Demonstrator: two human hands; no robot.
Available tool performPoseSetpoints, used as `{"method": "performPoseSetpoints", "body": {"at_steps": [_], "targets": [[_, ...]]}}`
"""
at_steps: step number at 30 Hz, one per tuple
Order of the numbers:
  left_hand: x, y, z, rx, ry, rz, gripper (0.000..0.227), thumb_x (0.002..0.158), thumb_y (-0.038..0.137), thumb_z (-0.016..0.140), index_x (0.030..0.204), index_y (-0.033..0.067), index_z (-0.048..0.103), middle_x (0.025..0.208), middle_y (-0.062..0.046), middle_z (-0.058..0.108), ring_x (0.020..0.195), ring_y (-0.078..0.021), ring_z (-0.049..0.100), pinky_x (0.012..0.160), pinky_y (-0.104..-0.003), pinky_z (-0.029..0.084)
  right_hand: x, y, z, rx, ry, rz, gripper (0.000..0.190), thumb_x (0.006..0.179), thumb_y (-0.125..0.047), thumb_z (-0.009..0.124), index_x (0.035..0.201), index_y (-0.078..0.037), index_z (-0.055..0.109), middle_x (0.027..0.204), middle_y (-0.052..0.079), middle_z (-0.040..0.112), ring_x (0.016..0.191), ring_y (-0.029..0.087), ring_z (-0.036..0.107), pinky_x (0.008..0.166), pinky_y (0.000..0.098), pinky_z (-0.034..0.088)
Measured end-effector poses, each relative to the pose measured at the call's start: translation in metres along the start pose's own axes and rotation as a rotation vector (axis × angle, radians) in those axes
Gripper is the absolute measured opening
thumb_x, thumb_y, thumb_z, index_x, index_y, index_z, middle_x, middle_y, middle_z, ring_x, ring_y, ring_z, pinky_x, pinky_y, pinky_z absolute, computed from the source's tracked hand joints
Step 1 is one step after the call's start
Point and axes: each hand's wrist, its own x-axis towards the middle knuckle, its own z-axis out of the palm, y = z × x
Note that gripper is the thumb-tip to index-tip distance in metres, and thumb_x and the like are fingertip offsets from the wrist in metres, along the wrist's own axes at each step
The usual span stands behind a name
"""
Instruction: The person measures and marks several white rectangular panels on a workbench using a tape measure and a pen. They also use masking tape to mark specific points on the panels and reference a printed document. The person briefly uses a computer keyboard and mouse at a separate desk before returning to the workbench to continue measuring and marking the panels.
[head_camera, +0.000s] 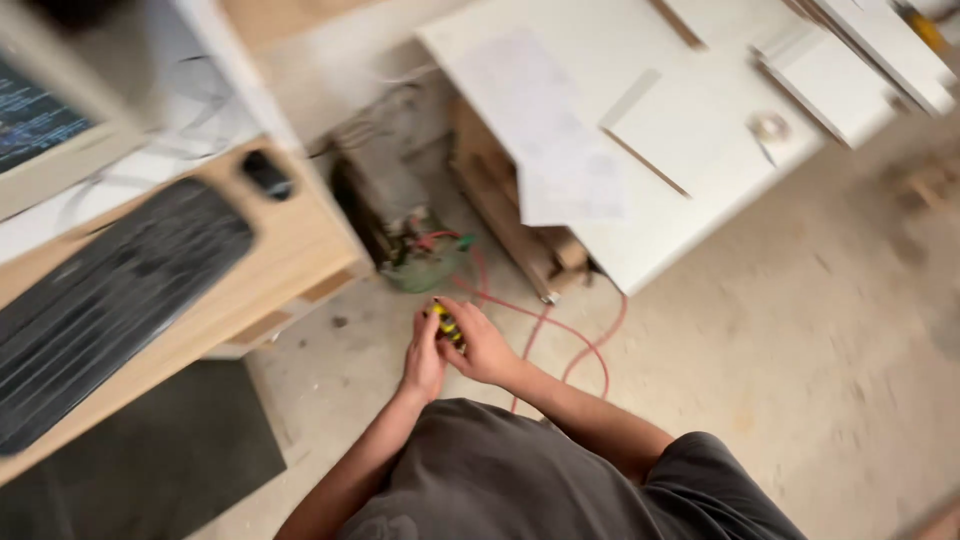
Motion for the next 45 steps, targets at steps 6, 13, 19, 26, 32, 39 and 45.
{"method": "performPoseSetpoints", "body": {"at_steps": [6,13,19,26,32,39,45], "targets": [[-0.020,-0.132,0.151,0.338,-0.362,-0.451,0.058,0.100,0.028,0.072,0.146,0.0004,0.050,0.137,-0.026,0.058,0.115,-0.0373,0.069,0.095,-0.051,0.059,-0.191,0.091,-0.156,-0.020,0.309,0.331,0.059,0.078,-0.010,0.083,0.135,-0.016,0.068,0.112,0.010,0.071,0.103,0.034,0.070,0.089,0.0430,0.057],[-0.024,-0.282,0.294,0.624,-0.571,-0.655,0.047,0.085,0.011,0.086,0.115,-0.0145,0.061,0.103,-0.020,0.065,0.087,-0.0283,0.075,0.081,-0.040,0.064,-0.337,0.149,-0.290,-0.120,0.379,0.531,0.053,0.071,-0.015,0.089,0.122,-0.023,0.075,0.112,0.006,0.070,0.104,0.032,0.069,0.091,0.0449,0.057],[0.007,-0.302,0.390,0.649,-0.554,-0.588,0.034,0.085,0.012,0.084,0.105,-0.0050,0.062,0.091,-0.012,0.064,0.072,-0.0165,0.073,0.063,-0.026,0.066,-0.348,0.223,-0.392,-0.100,0.190,0.593,0.052,0.081,-0.017,0.079,0.130,-0.028,0.064,0.112,0.003,0.065,0.100,0.034,0.071,0.084,0.0460,0.059],[0.161,-0.313,0.417,0.529,-0.294,-0.365,0.029,0.090,0.019,0.079,0.106,0.0018,0.062,0.079,-0.006,0.064,0.061,-0.0130,0.070,0.058,-0.025,0.063,-0.279,0.391,-0.548,-0.258,0.001,0.251,0.037,0.084,-0.010,0.078,0.120,-0.013,0.072,0.108,0.018,0.063,0.092,0.047,0.068,0.081,0.0534,0.058],[0.294,-0.349,0.426,0.439,0.024,-0.254,0.031,0.090,0.020,0.082,0.108,0.0013,0.065,0.085,-0.007,0.065,0.071,-0.0153,0.071,0.066,-0.028,0.065,-0.143,0.569,-0.675,-0.467,-0.240,0.125,0.037,0.082,-0.015,0.082,0.117,-0.021,0.076,0.115,0.010,0.066,0.102,0.037,0.070,0.089,0.0463,0.058],[0.350,-0.365,0.478,0.419,0.336,-0.170,0.035,0.090,0.021,0.083,0.112,-0.0013,0.069,0.081,-0.012,0.069,0.066,-0.0214,0.075,0.060,-0.034,0.068,0.020,0.687,-0.712,-0.529,-0.525,0.041,0.041,0.078,-0.019,0.082,0.118,-0.028,0.076,0.121,0.009,0.068,0.118,0.037,0.066,0.103,0.0476,0.052],[0.356,-0.358,0.520,0.587,0.588,-0.100,0.028,0.089,0.021,0.078,0.101,-0.0040,0.075,0.070,-0.015,0.069,0.055,-0.0210,0.071,0.049,-0.032,0.064,0.099,0.776,-0.685,-0.539,-0.782,0.013,0.041,0.081,-0.029,0.081,0.119,-0.040,0.072,0.121,-0.005,0.065,0.118,0.024,0.064,0.099,0.0404,0.056]]}}
